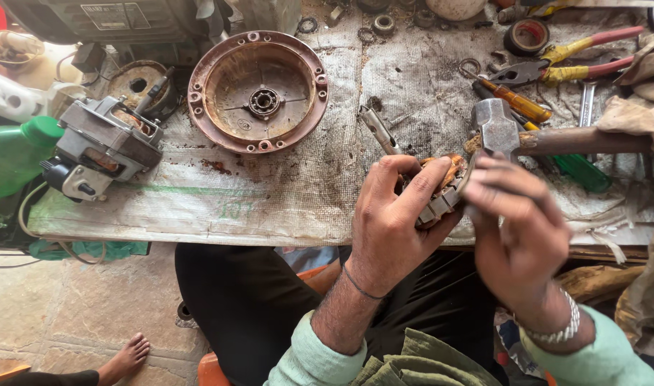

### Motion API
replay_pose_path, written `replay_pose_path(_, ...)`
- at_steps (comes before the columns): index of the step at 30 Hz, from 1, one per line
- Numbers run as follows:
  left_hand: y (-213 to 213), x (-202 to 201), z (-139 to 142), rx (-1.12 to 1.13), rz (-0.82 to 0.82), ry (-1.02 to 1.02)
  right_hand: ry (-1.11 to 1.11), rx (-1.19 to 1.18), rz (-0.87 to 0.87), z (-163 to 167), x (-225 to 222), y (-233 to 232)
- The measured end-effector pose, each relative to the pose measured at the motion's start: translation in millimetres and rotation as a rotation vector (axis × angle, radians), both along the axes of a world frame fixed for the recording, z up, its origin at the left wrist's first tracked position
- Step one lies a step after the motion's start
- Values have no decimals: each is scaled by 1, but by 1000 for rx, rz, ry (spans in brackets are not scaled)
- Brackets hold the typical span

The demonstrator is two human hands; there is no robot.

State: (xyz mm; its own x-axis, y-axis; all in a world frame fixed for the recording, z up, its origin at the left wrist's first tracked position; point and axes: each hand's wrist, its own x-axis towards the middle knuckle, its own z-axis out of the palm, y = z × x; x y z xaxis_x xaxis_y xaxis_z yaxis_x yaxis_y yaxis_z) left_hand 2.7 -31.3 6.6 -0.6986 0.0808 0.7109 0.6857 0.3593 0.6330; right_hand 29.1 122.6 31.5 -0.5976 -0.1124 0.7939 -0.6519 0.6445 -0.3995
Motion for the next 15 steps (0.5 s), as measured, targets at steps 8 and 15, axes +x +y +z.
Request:
replay_pose_path(8, 3, 5, -5, 20, 14, -6, 102, 160, -17, 3, 7, -6)
replay_pose_path(15, 3, 8, -5, 6, 56, 23, 230, 326, -6, -3, 3, 2)
